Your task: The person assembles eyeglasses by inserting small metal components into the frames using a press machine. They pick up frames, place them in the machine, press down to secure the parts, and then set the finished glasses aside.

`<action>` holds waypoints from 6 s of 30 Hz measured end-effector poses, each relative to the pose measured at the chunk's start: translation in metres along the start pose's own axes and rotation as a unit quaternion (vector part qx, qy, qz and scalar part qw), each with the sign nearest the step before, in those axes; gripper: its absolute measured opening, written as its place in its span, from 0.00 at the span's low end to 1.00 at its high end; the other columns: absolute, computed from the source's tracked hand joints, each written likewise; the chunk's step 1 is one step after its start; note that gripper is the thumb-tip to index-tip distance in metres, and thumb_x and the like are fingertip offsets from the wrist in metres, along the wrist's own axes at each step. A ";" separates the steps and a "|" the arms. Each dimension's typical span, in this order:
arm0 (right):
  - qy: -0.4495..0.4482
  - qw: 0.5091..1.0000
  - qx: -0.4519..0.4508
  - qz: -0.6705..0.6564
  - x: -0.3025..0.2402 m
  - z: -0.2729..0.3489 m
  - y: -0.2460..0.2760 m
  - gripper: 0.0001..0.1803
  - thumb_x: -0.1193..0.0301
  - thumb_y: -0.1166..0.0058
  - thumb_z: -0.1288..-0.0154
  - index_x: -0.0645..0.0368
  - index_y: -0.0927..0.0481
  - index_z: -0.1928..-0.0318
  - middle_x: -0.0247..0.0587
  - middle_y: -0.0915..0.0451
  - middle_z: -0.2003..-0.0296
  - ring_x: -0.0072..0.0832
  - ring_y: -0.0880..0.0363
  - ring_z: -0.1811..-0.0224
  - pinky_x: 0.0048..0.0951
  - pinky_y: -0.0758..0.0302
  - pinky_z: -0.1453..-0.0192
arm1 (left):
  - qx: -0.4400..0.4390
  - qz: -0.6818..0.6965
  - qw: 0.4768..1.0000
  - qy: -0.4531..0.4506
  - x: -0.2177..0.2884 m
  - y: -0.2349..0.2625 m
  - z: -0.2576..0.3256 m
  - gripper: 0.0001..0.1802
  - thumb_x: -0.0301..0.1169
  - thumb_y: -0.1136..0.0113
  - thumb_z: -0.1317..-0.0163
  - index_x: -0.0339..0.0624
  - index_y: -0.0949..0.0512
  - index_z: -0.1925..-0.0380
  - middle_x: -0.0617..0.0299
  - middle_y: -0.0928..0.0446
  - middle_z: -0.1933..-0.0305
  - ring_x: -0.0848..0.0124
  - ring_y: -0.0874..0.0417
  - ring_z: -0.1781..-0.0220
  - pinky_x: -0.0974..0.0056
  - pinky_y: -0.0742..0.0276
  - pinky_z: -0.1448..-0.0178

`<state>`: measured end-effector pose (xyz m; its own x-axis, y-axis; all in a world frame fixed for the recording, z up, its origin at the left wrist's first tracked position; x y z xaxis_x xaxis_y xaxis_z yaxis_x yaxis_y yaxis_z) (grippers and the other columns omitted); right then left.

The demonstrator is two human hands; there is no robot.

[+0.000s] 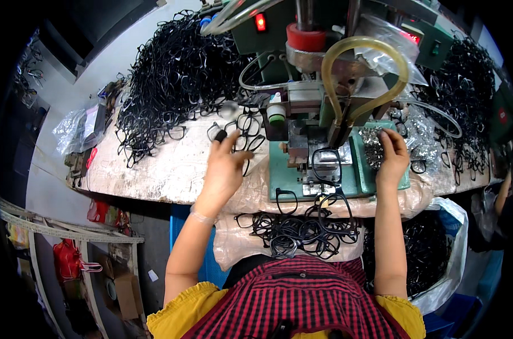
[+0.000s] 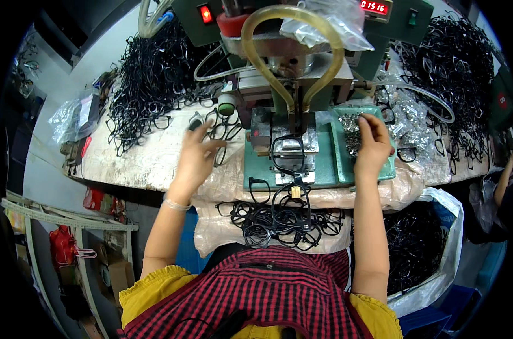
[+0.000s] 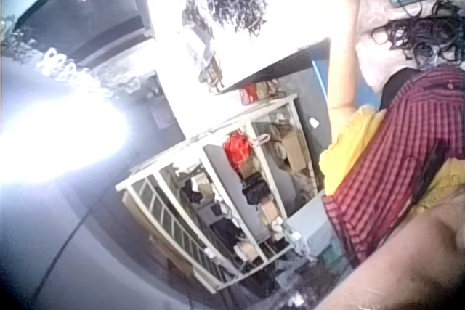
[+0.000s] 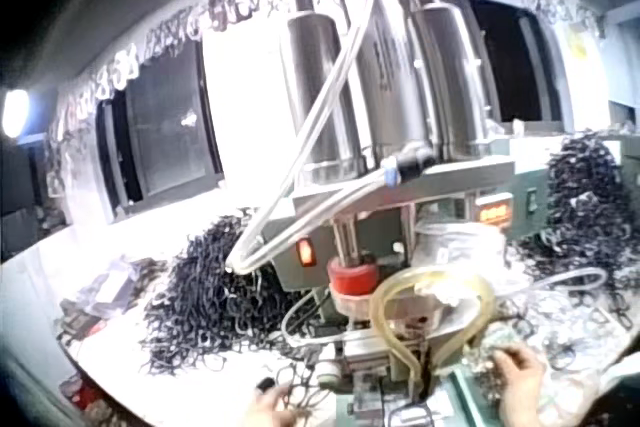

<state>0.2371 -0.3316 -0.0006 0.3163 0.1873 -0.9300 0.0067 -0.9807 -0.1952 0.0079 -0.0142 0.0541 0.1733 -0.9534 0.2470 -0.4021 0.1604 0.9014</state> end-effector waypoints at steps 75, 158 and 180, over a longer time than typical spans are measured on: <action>-0.003 0.977 -0.080 0.199 -0.014 0.021 -0.007 0.09 0.78 0.43 0.36 0.64 0.17 0.55 0.37 0.16 0.60 0.21 0.20 0.57 0.21 0.26 0.49 | 0.042 -0.074 0.979 0.188 -0.093 -0.058 0.008 0.18 0.39 0.27 0.49 0.38 0.20 0.65 0.52 0.22 0.49 0.50 0.26 0.48 0.52 0.32 0.41; 0.091 0.942 -0.037 0.320 -0.038 0.032 -0.001 0.08 0.79 0.42 0.39 0.63 0.16 0.59 0.40 0.15 0.62 0.30 0.19 0.57 0.28 0.26 0.46 | -0.090 -0.003 0.979 0.185 -0.090 -0.108 -0.077 0.22 0.48 0.49 0.33 0.41 0.16 0.63 0.44 0.18 0.62 0.47 0.17 0.57 0.48 0.23 0.54; -0.012 0.984 -0.173 -0.039 -0.108 0.058 -0.089 0.30 0.81 0.41 0.42 0.71 0.35 0.38 0.37 0.18 0.65 0.20 0.23 0.58 0.22 0.30 0.46 | 0.314 0.429 0.828 -0.178 0.092 0.088 -0.005 0.07 0.18 0.40 0.39 0.38 0.20 0.61 0.52 0.16 0.61 0.60 0.15 0.59 0.57 0.19 0.52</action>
<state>0.1468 -0.2609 0.0993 0.2804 0.2598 -0.9241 0.3531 -0.9231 -0.1523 -0.0073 -0.0862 0.1584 -0.6496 -0.5905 0.4789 -0.6475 0.7598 0.0584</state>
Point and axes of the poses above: each hand's wrist, its own z-axis away from the middle knuckle, its own y-axis out of the back of the hand, x = y × z, the point moved 6 cm from there along -z, towards the middle knuckle
